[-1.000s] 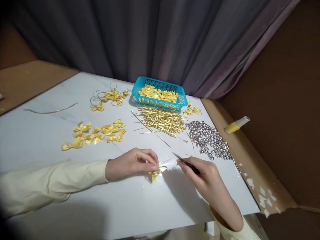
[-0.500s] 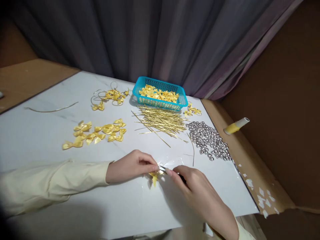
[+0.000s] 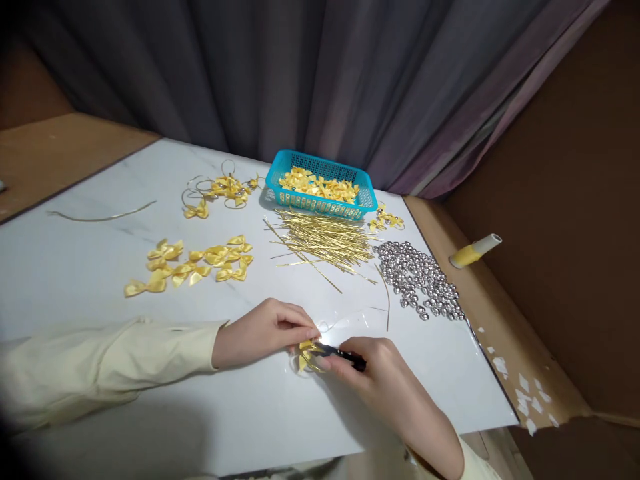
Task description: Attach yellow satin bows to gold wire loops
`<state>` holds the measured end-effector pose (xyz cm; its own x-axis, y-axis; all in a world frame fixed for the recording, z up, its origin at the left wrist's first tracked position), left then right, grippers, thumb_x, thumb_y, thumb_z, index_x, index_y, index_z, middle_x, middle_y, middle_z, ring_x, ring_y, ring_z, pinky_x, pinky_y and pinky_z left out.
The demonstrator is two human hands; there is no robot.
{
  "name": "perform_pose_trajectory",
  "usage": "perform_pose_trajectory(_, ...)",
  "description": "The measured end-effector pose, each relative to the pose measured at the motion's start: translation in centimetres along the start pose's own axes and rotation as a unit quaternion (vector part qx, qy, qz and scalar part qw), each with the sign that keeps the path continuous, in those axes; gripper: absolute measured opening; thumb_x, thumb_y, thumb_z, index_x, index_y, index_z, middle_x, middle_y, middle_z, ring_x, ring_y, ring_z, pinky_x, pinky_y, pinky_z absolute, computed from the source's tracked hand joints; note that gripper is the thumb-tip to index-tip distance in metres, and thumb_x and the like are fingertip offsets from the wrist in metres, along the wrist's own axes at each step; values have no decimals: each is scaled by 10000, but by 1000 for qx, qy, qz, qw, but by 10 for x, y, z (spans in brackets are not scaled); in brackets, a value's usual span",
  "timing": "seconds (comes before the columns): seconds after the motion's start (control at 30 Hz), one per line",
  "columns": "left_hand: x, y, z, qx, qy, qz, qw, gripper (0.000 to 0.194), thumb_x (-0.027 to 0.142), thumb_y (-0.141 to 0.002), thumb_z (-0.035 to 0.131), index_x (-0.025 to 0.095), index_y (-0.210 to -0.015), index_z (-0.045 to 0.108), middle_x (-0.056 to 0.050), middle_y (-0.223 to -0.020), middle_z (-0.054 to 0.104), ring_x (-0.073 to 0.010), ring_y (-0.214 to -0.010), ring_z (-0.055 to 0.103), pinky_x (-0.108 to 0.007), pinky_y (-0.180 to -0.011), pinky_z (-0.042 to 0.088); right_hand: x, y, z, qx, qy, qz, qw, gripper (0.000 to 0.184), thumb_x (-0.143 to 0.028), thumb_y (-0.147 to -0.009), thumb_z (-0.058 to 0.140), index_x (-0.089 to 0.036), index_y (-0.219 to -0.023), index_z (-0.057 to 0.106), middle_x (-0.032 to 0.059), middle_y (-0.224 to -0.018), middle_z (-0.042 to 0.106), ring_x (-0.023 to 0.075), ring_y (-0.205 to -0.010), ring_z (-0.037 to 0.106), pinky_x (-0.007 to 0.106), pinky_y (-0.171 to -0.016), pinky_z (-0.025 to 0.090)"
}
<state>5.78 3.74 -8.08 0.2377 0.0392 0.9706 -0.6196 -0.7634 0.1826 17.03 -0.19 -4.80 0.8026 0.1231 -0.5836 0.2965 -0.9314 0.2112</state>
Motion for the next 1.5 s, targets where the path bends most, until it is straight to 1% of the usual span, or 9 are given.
perform_pose_trajectory(0.1, 3, 0, -1, 3, -2, 11, 1000, 259, 313, -755, 560, 99, -787, 701, -58, -781, 622, -96, -582, 521, -190, -531, 417, 1, 2, -3, 8, -13, 14, 1000, 394, -452, -795, 488, -117, -727, 684, 25, -598, 604, 111, -513, 466, 190, -433, 318)
perform_pose_trajectory(0.23, 6, 0, -1, 2, -5, 26, 1000, 234, 289, -758, 566, 100, -765, 704, -50, -761, 610, -85, -569, 505, -189, -537, 410, 6, 0, 1, -1, -33, 22, 999, 395, -452, -789, 493, -110, -752, 687, 29, -602, 599, 116, -525, 469, 198, -448, 324)
perform_pose_trajectory(0.33, 8, 0, 0, 0, -16, 37, 999, 231, 284, -762, 563, 105, -771, 708, -54, -766, 616, -99, -614, 523, -195, -560, 412, 10, -3, 4, 0, -46, 21, 999, 381, -445, -779, 505, -116, -790, 697, 33, -625, 611, 120, -537, 475, 201, -457, 332)
perform_pose_trajectory(0.47, 11, 1, -1, 1, -26, 48, 999, 239, 291, -768, 557, 110, -769, 713, -63, -786, 631, -116, -667, 541, -202, -590, 420, 15, -5, 7, 4, -67, 42, 997, 386, -454, -749, 539, -106, -795, 701, 26, -597, 592, 111, -519, 452, 203, -447, 321)
perform_pose_trajectory(0.63, 10, 2, 0, -13, -11, 38, 999, 273, 321, -774, 545, 112, -808, 716, -79, -817, 655, -135, -689, 564, -212, -592, 430, 11, -6, 7, 29, -75, 47, 996, 360, -423, -751, 535, -96, -735, 683, 3, -543, 522, 95, -491, 387, 207, -438, 277)
perform_pose_trajectory(0.87, 5, 2, 3, -33, 29, 8, 999, 301, 349, -769, 546, 111, -840, 715, -80, -801, 671, -117, -624, 532, -207, -542, 408, 11, -7, 11, 49, -70, 52, 995, 341, -414, -760, 519, -103, -729, 656, 8, -571, 532, 100, -512, 393, 210, -469, 310)
perform_pose_trajectory(1.03, 3, 2, 5, -49, 51, -12, 997, 331, 371, -766, 546, 103, -865, 714, -77, -773, 676, -111, -602, 512, -207, -539, 404, 11, -9, 11, 63, -68, 45, 995, 334, -429, -750, 528, -115, -661, 601, -14, -525, 469, 88, -490, 350, 203, -449, 293)
perform_pose_trajectory(1.13, 3, 2, 5, -50, 49, -10, 997, 337, 373, -769, 544, 98, -866, 713, -77, -780, 675, -109, -604, 504, -205, -541, 398, 9, -9, 10, 71, -59, 40, 995, 319, -423, -744, 535, -126, -630, 561, -28, -506, 440, 83, -478, 337, 194, -441, 283)
perform_pose_trajectory(1.5, 3, 2, 5, -49, 44, -17, 998, 340, 375, -767, 548, 100, -881, 712, -75, -759, 672, -112, -598, 506, -210, -545, 408, 7, -8, 9, 76, -58, 38, 995, 306, -402, -743, 535, -137, -592, 511, -38, -496, 375, 77, -478, 307, 192, -430, 266)
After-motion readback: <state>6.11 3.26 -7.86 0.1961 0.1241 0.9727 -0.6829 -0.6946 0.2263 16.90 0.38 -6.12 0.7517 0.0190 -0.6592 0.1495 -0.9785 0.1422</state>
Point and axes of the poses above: each hand's wrist, its own y-axis away from the middle knuckle, its own z-axis out of the palm, x = y × z, the point moved 9 cm from there along -y, towards the middle knuckle
